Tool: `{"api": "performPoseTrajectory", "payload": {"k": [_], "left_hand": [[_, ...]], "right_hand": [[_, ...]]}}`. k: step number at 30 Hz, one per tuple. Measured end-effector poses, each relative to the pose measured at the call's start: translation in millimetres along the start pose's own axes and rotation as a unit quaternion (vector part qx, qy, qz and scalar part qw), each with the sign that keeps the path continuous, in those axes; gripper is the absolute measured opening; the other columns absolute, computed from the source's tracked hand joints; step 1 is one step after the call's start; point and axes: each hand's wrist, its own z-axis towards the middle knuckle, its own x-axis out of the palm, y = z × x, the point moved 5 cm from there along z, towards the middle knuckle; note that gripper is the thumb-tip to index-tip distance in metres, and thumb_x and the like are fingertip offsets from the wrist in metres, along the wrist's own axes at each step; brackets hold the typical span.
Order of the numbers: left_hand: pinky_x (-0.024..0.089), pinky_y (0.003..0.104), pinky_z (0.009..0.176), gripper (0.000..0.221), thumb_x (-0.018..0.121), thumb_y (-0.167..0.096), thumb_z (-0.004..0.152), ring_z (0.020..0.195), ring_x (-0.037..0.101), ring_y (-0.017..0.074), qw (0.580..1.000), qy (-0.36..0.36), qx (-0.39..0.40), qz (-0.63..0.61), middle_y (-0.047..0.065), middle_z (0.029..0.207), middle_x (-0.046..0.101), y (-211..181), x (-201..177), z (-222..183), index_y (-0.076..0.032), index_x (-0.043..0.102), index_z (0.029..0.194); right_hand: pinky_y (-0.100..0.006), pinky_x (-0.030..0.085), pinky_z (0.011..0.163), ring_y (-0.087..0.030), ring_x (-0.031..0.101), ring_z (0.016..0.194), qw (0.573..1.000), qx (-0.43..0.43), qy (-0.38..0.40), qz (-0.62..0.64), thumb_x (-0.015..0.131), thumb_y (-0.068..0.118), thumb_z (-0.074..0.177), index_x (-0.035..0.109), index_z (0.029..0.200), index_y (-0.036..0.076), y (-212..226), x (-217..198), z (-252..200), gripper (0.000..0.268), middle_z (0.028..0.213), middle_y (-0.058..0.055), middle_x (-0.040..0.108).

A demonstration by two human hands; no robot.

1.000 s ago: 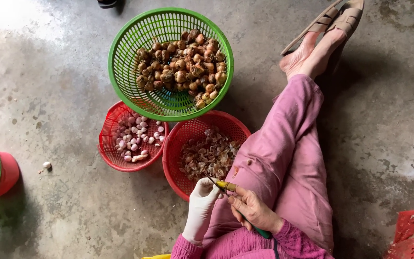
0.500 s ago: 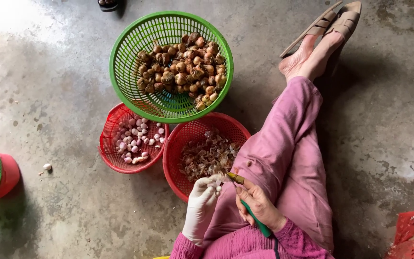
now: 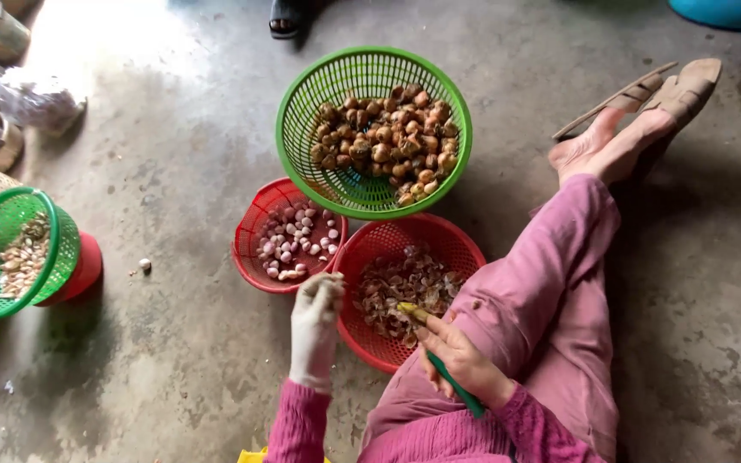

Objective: Peeling small onions or shallots using a knife and sorting them into baskets.

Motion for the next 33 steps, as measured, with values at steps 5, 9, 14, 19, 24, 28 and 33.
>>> {"api": "performPoseTrajectory", "payload": {"k": [5,9,14,19,24,28,33], "left_hand": [[0.056,0.033,0.094,0.023,0.067,-0.001,0.093,0.096,0.067,0.0205,0.996,0.067,0.013,0.053,0.015,0.106,0.072,-6,46,-80,0.003,0.068,0.116],[0.057,0.032,0.084,0.028,0.070,0.003,0.092,0.087,0.068,0.0198,0.989,0.136,0.062,0.005,0.014,0.102,0.073,-19,72,-118,0.003,0.066,0.119],[0.054,0.031,0.086,0.021,0.067,0.006,0.093,0.090,0.065,0.0187,0.988,0.136,0.066,-0.039,0.015,0.105,0.072,-20,88,-145,0.004,0.065,0.114],[0.054,0.033,0.081,0.016,0.067,0.009,0.093,0.087,0.063,0.0210,0.983,0.141,0.075,-0.088,0.017,0.109,0.068,-40,94,-180,0.003,0.063,0.108],[0.055,0.028,0.072,0.025,0.069,0.014,0.076,0.078,0.066,0.0170,0.923,0.213,0.220,0.233,0.010,0.091,0.072,-121,106,-232,-0.002,0.065,0.095],[0.057,0.033,0.092,0.028,0.070,-0.019,0.091,0.111,0.072,0.0240,0.668,0.348,0.271,0.599,0.007,0.123,0.073,-176,45,-262,-0.009,0.070,0.117],[0.055,0.025,0.062,0.023,0.070,0.005,0.080,0.071,0.067,0.0137,0.724,0.110,0.378,0.567,0.003,0.092,0.070,-268,80,-215,-0.007,0.064,0.099]], "right_hand": [[-0.019,0.031,0.032,-0.008,0.042,0.037,0.990,-0.065,0.127,-0.012,0.052,0.031,0.102,0.021,0.166,0.018,51,65,-37,0.073,0.059,-0.004,0.058],[-0.019,0.030,0.032,-0.008,0.041,0.038,0.983,-0.115,0.129,-0.065,0.050,0.023,0.105,0.026,0.165,0.016,62,79,-69,0.066,0.059,-0.003,0.058],[-0.021,0.034,0.030,-0.010,0.041,0.037,0.978,-0.157,0.117,-0.072,0.050,0.022,0.104,0.033,0.163,0.013,52,70,-94,0.062,0.060,-0.007,0.061],[-0.022,0.027,0.031,-0.007,0.037,0.036,0.966,-0.199,0.140,-0.090,0.050,0.014,0.106,0.043,0.158,0.003,50,74,-110,0.053,0.061,-0.001,0.058],[-0.025,0.036,0.036,-0.015,0.047,0.047,0.939,-0.290,0.184,-0.015,0.051,0.014,0.107,0.040,0.157,0.011,56,57,-100,0.051,0.064,-0.010,0.062],[-0.024,0.032,0.030,-0.011,0.043,0.041,0.958,-0.250,0.118,-0.082,0.050,0.020,0.104,0.040,0.157,0.014,62,9,-87,0.054,0.061,-0.005,0.061],[-0.018,0.038,0.028,-0.013,0.053,0.044,0.969,-0.223,0.038,-0.104,0.047,0.024,0.105,0.043,0.154,0.011,75,-14,-65,0.051,0.062,-0.008,0.057]]}}
